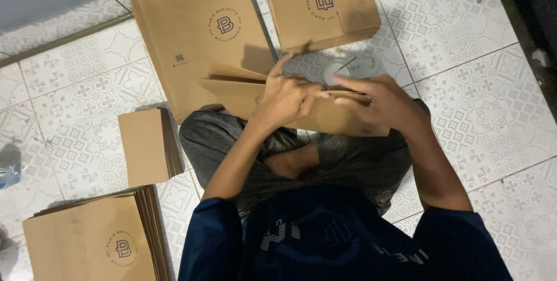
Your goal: The person folds paper bags and applies glue to a specific area of the bag using a small brush.
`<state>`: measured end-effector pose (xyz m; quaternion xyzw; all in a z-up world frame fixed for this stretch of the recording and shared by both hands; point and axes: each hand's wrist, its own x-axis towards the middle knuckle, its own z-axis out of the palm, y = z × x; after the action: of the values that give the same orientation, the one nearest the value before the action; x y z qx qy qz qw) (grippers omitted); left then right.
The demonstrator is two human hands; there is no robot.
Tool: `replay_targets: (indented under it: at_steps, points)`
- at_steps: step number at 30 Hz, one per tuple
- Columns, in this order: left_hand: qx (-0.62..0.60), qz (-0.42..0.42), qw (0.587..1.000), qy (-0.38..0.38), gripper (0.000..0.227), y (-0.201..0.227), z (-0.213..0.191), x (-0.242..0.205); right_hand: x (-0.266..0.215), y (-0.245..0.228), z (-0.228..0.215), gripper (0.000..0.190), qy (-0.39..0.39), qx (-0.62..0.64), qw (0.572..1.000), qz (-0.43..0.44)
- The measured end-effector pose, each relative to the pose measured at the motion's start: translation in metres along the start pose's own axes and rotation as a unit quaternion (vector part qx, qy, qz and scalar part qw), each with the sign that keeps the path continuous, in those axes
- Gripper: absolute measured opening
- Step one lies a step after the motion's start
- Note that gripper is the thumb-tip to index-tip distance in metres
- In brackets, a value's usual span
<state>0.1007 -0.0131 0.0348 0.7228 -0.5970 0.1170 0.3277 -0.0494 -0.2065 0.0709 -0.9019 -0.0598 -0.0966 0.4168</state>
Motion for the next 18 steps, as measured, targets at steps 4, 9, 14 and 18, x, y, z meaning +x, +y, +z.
replay_targets:
  at_steps: [4, 9, 14, 18]
  points:
    - [-0.011, -0.001, 1.000, -0.016, 0.027, 0.004, 0.005, 0.002, 0.001, 0.009, 0.017, 0.032, -0.004, -0.080, 0.997, -0.021]
    - [0.000, -0.063, 0.989, -0.132, 0.037, -0.006, 0.028, -0.007, -0.003, 0.019, 0.019, 0.016, -0.009, -0.056, 0.998, 0.025]
    - [0.004, -0.021, 0.998, -0.059, 0.025, -0.002, 0.012, 0.002, 0.006, -0.016, 0.006, 0.026, -0.056, -0.057, 0.996, 0.040]
    - [0.135, 0.036, 0.973, 0.184, 0.036, -0.006, 0.036, -0.005, -0.015, 0.042, -0.007, 0.021, 0.031, -0.045, 0.997, 0.050]
